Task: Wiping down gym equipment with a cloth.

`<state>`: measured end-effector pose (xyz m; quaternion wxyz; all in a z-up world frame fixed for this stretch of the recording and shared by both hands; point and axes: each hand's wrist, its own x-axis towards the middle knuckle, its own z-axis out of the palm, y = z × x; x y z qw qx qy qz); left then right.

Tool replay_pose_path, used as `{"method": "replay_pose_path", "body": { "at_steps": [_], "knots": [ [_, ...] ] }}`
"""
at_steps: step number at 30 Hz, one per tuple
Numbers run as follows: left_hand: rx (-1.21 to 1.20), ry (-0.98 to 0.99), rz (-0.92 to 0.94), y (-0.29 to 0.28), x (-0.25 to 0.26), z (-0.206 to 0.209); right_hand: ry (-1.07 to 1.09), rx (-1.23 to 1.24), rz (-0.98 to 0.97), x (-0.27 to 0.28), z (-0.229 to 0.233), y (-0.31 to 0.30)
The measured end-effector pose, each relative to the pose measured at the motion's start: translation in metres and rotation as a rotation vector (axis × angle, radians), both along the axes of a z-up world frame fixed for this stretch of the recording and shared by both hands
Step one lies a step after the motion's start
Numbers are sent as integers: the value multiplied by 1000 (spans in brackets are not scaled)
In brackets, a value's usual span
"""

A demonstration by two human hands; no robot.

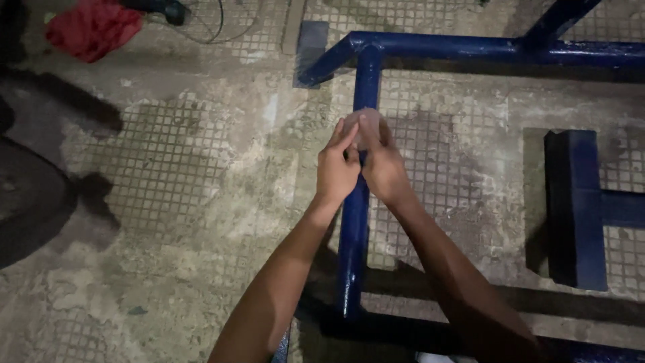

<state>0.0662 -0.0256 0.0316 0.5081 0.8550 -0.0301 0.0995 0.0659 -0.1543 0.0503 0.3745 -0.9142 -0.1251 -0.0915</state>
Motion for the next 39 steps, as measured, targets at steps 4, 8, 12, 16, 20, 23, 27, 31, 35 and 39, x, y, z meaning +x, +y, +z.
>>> {"method": "replay_pose_path", "body": {
  "at_steps": [4,8,12,16,20,23,27,31,35,39],
  "knots": [
    [106,-137,-15,-1,-4,2,-205,65,54,-8,-21,-8],
    [146,-168,-154,-1,-7,17,38,220,-14,-30,-16,-6],
    [165,-230,-124,-7,-7,23,-1,207,12,-22,-6,-6],
    [-119,148,16,-5,8,14,-146,41,5,12,-17,-1],
    [-9,-112,24,-2,12,-3,-285,-167,135,27,-33,-9],
    [45,-106,-51,-4,10,7,-68,-63,72,9,-21,-10],
    [199,-212,-112,-13,13,14,-146,329,252,-2,-13,-20],
    [60,-170,-45,-13,25,1,244,117,-34,25,1,-6],
    [-97,-107,51,-10,33,-11,-253,24,71,47,-38,-12],
    [-70,-119,-23,-9,24,16,5,178,33,27,-8,-12]
  ]
}}
